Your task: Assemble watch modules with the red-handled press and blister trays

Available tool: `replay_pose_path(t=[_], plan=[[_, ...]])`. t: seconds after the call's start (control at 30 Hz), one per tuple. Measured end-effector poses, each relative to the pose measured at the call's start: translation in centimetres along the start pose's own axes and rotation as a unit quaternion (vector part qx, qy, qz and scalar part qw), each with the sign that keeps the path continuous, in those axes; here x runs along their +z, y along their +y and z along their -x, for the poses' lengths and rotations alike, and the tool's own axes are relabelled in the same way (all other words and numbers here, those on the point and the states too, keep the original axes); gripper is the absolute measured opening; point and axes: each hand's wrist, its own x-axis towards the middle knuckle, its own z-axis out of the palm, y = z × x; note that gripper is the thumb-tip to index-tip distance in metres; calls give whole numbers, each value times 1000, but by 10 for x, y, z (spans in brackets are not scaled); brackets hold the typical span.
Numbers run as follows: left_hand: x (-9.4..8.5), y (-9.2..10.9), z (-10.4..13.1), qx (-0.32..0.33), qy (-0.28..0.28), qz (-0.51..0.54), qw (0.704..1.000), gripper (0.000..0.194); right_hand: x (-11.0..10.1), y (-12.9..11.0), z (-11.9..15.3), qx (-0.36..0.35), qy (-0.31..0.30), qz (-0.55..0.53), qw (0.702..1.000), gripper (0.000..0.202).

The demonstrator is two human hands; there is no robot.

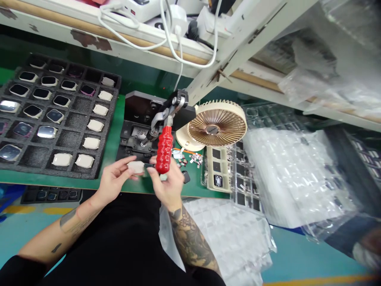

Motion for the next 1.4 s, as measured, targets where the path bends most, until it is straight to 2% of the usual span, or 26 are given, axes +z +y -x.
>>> replay_pose_path(t=[0.1, 0.17, 0.3, 0.33, 0.4, 0.5, 0.57, 0.63, 0.7, 0.77, 0.87, 0.97, 1.03, 1.1, 1.2, 1.3, 1.4], plan=[[-3, 7, -2, -67, 41, 89, 993, 66, -15, -1, -41, -153, 115, 97, 977, 42], [-3, 11, -3, -82, 51, 108, 989, 65, -17, -4, -69, -233, 108, 135, 957, 50], [-3, 13, -2, -59, 45, 105, 992, 53, -14, -26, -112, -329, 46, 136, 934, 34], [-3, 12, -2, -54, 41, 102, 992, 52, -14, -35, -119, -341, 52, 120, 931, 33], [-3, 10, 0, -54, 24, 92, 994, 51, -15, -51, -125, -335, 102, 88, 932, 40], [-7, 8, 7, -47, -13, 44, 998, 42, -14, -59, -111, -266, 211, 39, 940, 59], [-12, 9, 14, -23, -30, -12, 999, 37, -8, -48, -84, -227, 225, 13, 947, 49], [-20, 11, 21, 11, -34, -77, 996, 33, 2, -29, -49, -188, 154, 7, 970, 33], [-27, 13, 26, 44, -33, -135, 989, 33, 15, -6, -18, -140, 19, 33, 989, 36], [-30, 15, 28, 67, -33, -177, 981, 34, 30, 14, -2, -106, -84, 92, 986, 43], [-29, 21, 23, 91, -39, -202, 974, 34, 49, 35, -5, -54, -158, 190, 968, 45], [-26, 30, 18, 149, -34, -254, 955, 34, 60, 43, -20, -11, -201, 222, 954, 41], [-26, 32, 15, 199, -12, -324, 925, 35, 59, 41, -22, 7, -186, 194, 963, 39], [-26, 30, 11, 233, 19, -404, 884, 39, 52, 35, -14, 25, -140, 147, 979, 38], [-18, 22, -4, 243, 45, -520, 818, 43, 32, 26, 9, 36, -80, 102, 991, 41], [-2, 19, -32, 223, 9, -602, 767, 38, 8, 27, 29, 28, -44, 108, 993, 44], [14, 24, -56, 192, -46, -640, 743, 36, -11, 32, 38, 14, -33, 138, 990, 42]])
